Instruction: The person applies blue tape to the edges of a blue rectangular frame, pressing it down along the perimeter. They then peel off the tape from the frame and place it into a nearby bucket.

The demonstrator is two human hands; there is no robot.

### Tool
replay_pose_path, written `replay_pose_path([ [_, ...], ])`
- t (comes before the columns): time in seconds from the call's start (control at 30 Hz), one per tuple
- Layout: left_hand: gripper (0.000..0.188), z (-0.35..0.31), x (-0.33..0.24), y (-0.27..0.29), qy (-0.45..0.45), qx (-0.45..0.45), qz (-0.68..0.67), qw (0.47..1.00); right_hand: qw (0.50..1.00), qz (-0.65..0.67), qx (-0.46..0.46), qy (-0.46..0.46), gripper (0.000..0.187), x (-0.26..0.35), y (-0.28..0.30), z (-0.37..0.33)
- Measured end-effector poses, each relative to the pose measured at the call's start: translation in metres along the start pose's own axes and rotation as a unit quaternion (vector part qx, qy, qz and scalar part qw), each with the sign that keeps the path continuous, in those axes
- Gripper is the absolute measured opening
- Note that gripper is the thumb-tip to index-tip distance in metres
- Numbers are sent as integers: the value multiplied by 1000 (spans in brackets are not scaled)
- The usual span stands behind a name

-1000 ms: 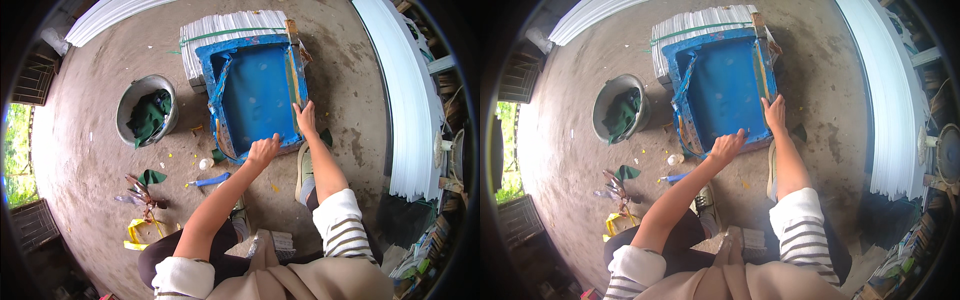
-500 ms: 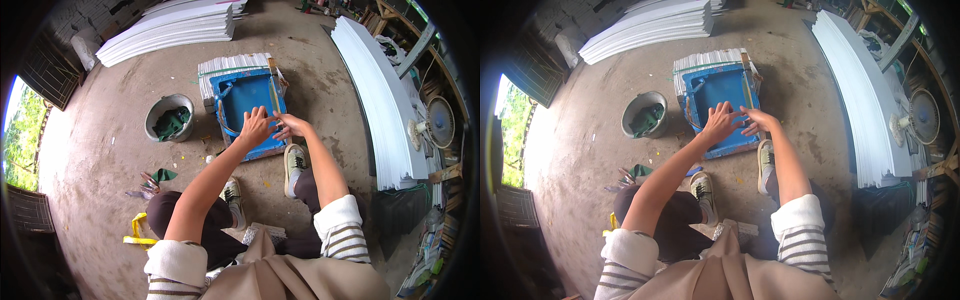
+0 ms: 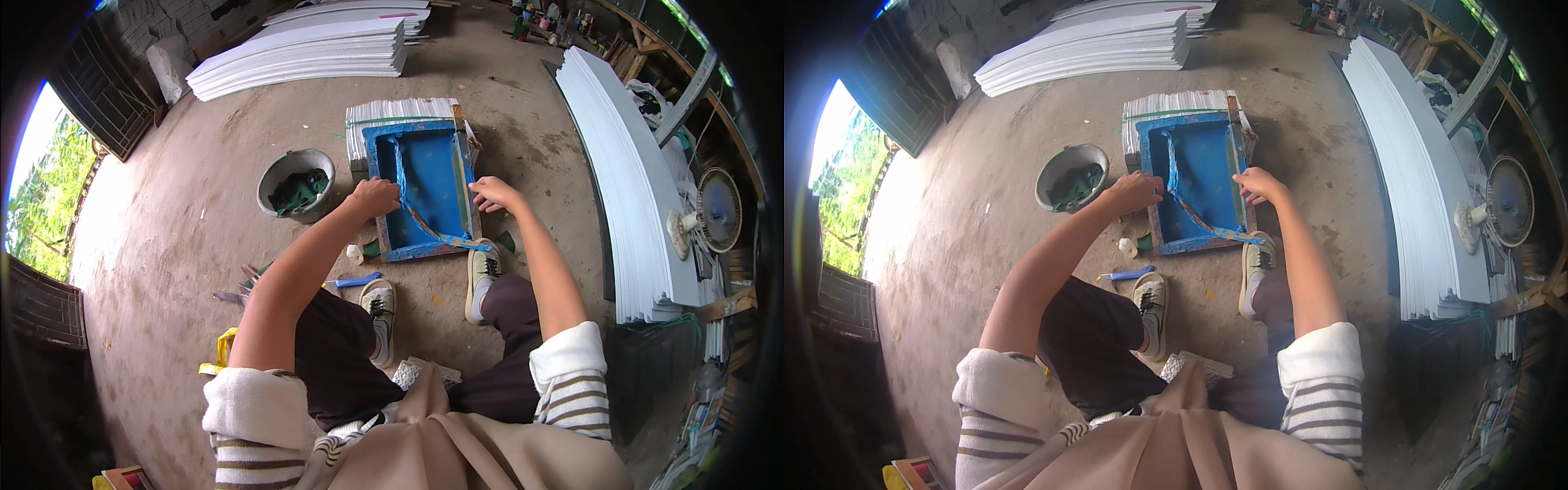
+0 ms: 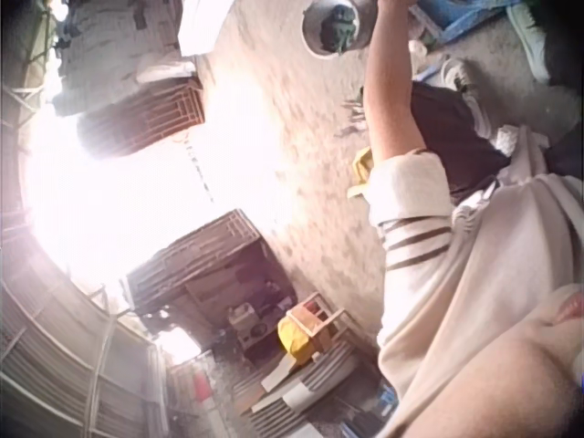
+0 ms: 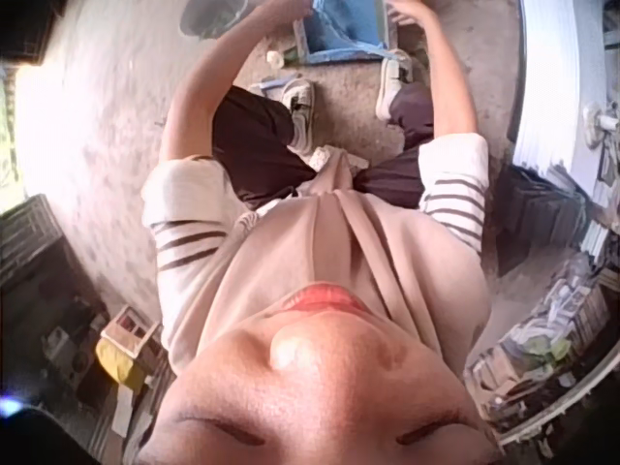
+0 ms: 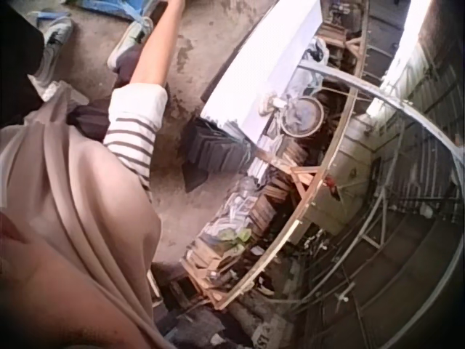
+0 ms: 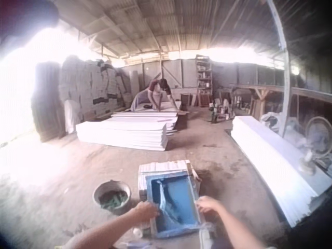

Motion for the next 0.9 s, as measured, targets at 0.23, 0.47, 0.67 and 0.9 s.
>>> replay_pose_path([
  [0.23,29,19,56,-46,34,62,22,997,999,-38,16,24,40,-16,-52,66],
  [0.47,30,64,132,-91,142,-193,-158,958,983,13,-117,144,33,5,-87,161],
  [0.67,40,109,169,-90,205,-414,-215,860,944,104,-236,207,30,52,-95,227],
  [0.9,42,168,195,-85,258,-494,-340,758,915,127,-338,178,38,98,-101,274],
])
Point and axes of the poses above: each hand's wrist, its own z-axis towards the middle knuckle, its own y-axis out of the back of the hand, x = y × z, the point moved 8 cm from there along z, towards the middle knuckle, and after that the axes turned 3 degrees about z, right-handed, at the moved point
